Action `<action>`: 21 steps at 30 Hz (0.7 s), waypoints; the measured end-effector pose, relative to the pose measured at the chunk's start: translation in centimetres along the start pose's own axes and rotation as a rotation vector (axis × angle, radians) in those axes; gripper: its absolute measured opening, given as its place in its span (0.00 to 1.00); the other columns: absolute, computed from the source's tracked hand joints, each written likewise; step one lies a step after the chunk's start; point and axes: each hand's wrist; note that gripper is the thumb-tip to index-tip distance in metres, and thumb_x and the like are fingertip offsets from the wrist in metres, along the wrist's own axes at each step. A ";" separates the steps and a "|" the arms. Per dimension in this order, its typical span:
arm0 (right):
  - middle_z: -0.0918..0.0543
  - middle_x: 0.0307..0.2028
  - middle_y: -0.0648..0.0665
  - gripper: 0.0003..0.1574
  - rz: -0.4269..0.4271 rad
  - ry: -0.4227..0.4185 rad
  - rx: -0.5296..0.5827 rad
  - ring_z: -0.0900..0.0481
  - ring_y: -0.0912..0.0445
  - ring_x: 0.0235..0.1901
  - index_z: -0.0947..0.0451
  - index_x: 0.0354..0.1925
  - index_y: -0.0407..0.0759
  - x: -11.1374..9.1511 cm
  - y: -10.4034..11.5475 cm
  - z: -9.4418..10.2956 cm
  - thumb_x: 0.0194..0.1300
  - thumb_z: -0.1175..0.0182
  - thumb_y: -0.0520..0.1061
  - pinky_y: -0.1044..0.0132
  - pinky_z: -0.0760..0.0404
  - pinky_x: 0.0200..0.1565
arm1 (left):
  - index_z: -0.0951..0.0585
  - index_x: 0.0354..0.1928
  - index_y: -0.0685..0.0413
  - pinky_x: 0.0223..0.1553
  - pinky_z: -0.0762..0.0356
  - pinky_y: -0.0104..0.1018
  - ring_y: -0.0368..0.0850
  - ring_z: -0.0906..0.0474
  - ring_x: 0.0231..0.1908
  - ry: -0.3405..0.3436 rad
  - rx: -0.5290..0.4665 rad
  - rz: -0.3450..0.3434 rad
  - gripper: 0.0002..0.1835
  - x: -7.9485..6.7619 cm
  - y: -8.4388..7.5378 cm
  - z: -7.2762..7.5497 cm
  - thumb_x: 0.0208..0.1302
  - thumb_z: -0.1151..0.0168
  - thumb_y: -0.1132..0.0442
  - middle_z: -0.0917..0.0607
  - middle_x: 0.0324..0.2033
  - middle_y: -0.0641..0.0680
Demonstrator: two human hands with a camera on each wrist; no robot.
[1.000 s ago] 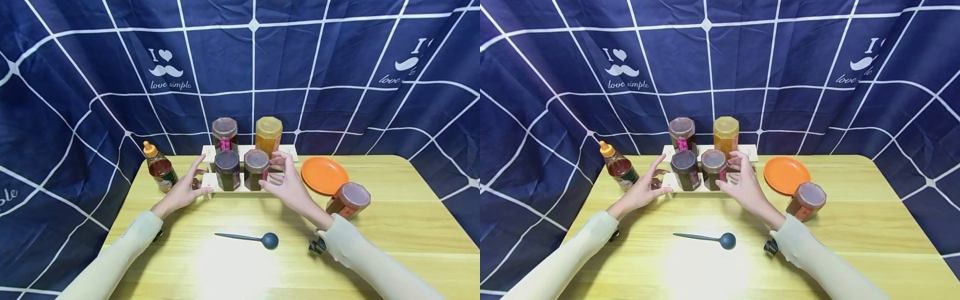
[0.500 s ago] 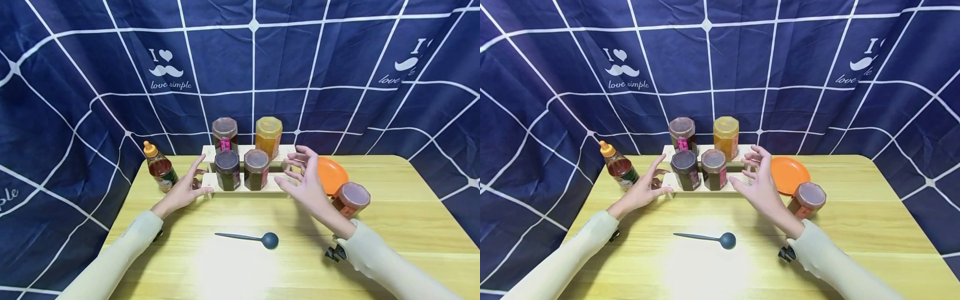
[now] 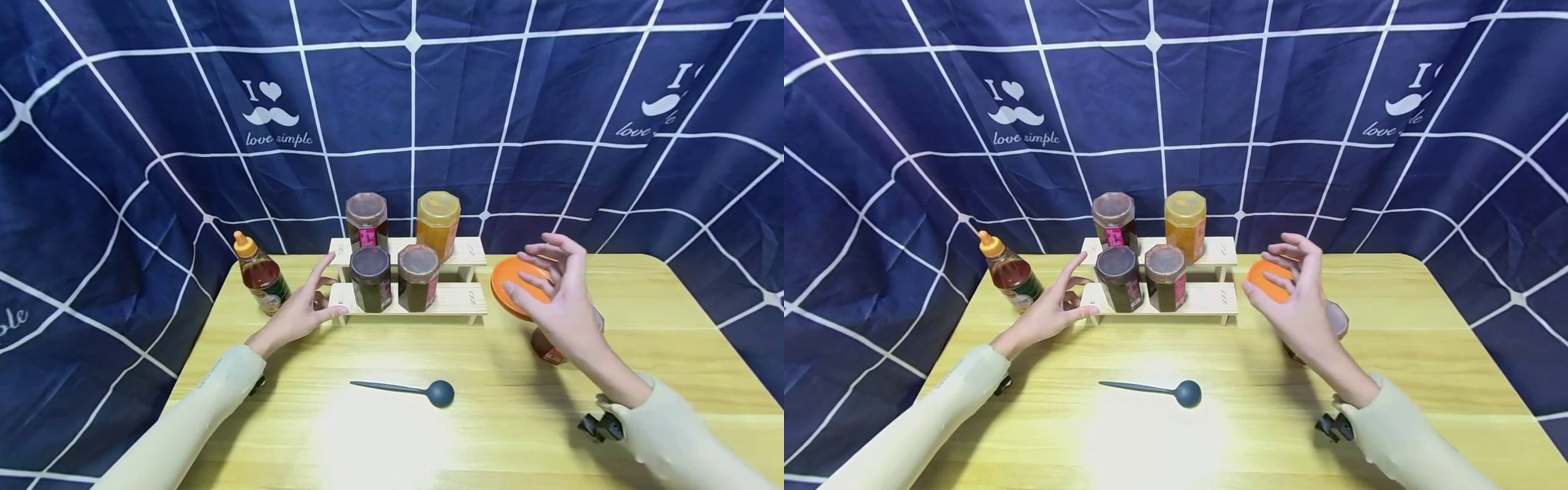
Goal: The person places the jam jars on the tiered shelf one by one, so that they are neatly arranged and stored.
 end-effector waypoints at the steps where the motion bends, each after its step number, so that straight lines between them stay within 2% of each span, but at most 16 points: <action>1: 0.32 0.67 0.37 0.54 -0.002 -0.004 -0.001 0.26 0.47 0.67 0.43 0.78 0.46 0.0 0.2 0.5 0.64 0.33 0.20 0.69 0.23 0.63 | 0.55 0.89 0.30 0.47 0.16 0.49 0.47 0.14 0.38 -0.001 -0.002 0.000 0.60 0.0 0.0 0.0 0.70 0.21 0.60 0.19 0.67 0.67; 8: 0.30 0.68 0.40 0.52 -0.017 -0.047 -0.003 0.26 0.49 0.68 0.40 0.77 0.43 -0.3 0.8 4.8 0.62 0.32 0.19 0.72 0.25 0.63 | 0.55 0.90 0.31 0.46 0.17 0.49 0.46 0.14 0.37 0.003 -0.017 -0.010 0.60 -0.1 0.0 0.0 0.71 0.22 0.59 0.20 0.67 0.68; 15: 0.31 0.71 0.47 0.56 -0.062 -0.073 -0.178 0.29 0.54 0.70 0.42 0.79 0.45 -1.9 -0.3 8.7 0.62 0.30 0.20 0.75 0.32 0.67 | 0.56 0.90 0.29 0.44 0.16 0.46 0.46 0.14 0.37 0.001 -0.010 -0.010 0.61 -0.1 0.1 0.0 0.71 0.22 0.60 0.20 0.67 0.68; 18: 0.32 0.72 0.49 0.58 -0.076 -0.058 -0.245 0.30 0.56 0.71 0.44 0.81 0.48 -2.7 -1.1 9.9 0.62 0.31 0.21 0.76 0.34 0.67 | 0.56 0.89 0.28 0.43 0.16 0.44 0.46 0.14 0.37 -0.002 -0.002 -0.005 0.61 0.0 0.2 0.0 0.70 0.21 0.60 0.19 0.67 0.67; 21: 0.33 0.72 0.51 0.62 -0.086 -0.028 -0.259 0.31 0.58 0.72 0.47 0.82 0.49 -3.5 -2.2 10.9 0.61 0.32 0.20 0.77 0.33 0.66 | 0.56 0.89 0.28 0.43 0.16 0.45 0.46 0.14 0.37 0.002 -0.002 -0.003 0.61 0.0 0.1 0.1 0.70 0.22 0.61 0.19 0.67 0.67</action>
Point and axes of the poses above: each hand's wrist, its own x-axis towards the middle knuckle, its own z-axis out of the back of the hand, y = z × x
